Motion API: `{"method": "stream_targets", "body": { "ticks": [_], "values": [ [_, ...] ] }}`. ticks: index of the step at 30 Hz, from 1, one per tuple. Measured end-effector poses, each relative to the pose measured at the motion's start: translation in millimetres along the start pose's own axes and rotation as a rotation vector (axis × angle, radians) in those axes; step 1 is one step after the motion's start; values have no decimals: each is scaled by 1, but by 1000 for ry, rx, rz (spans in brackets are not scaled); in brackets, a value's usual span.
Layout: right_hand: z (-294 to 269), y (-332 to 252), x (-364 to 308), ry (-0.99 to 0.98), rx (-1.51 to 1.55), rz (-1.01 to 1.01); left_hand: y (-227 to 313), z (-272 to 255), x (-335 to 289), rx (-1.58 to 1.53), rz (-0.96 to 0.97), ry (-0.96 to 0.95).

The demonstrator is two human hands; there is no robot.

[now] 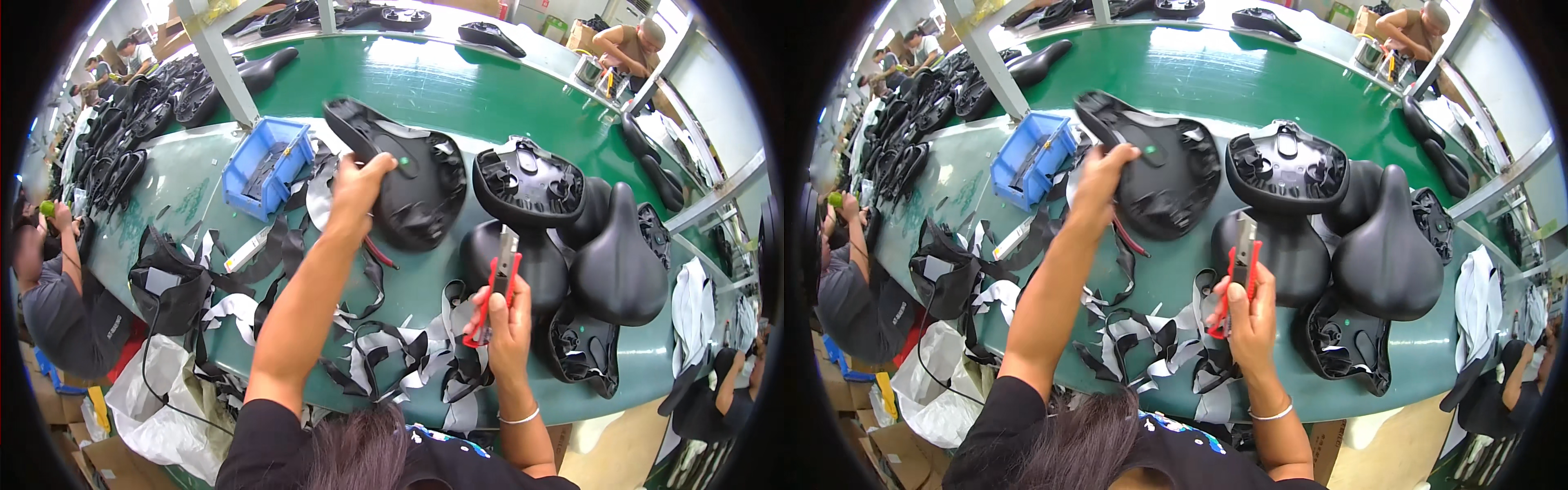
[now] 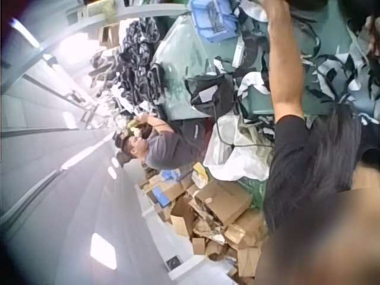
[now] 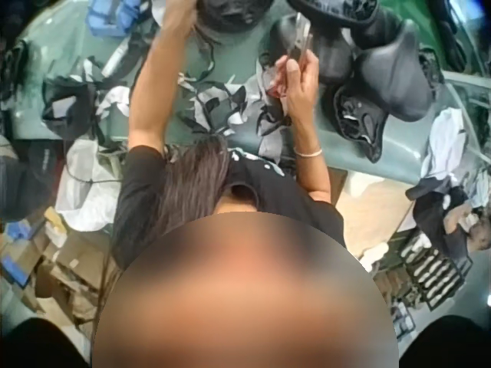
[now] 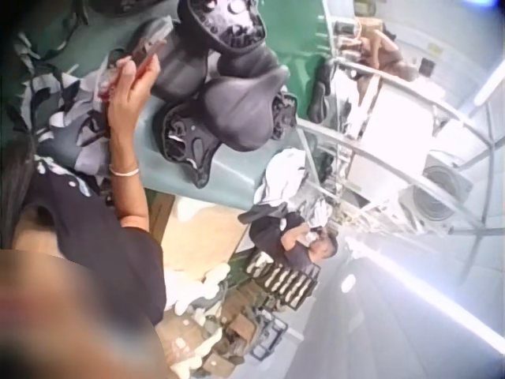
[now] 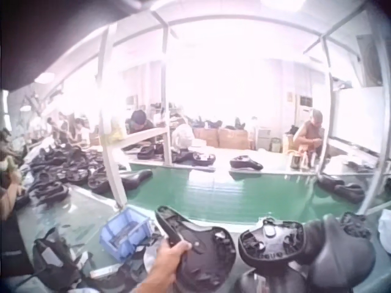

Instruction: The person trims excess black material from the underside of bicycle seats using red-handled scissors. They repeatedly pick up a seat, cut around the edges, and place the finished seat on the table while handling multiple units in sequence.

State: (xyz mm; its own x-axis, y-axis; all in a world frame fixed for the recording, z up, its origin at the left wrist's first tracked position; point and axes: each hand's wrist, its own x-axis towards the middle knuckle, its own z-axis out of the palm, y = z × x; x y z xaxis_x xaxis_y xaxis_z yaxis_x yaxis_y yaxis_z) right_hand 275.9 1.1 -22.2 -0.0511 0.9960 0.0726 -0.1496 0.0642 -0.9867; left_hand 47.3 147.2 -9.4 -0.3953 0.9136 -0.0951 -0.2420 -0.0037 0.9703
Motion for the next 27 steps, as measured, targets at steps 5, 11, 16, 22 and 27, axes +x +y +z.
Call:
{"method": "stream_targets", "body": {
  "ticks": [5, 11, 16, 22, 27],
  "values": [
    [-22, -6, -19, -140, -430, -81, 51, -101, -104, -42, -211, -242],
    [-3, 3, -27, -445, -713, -557, 14, -180, -163, 12, -464, -43],
    [2, -8, -9, -541, -934, -722, 47, -140, -144, 88, -347, -273],
    [13, -24, 17, -706, -1304, -831, 48, -136, -110, 271, -307, -482],
    [3, -6, -34, -751, -1270, -361, 32, -145, -112, 204, -281, -371]
  ]
}}
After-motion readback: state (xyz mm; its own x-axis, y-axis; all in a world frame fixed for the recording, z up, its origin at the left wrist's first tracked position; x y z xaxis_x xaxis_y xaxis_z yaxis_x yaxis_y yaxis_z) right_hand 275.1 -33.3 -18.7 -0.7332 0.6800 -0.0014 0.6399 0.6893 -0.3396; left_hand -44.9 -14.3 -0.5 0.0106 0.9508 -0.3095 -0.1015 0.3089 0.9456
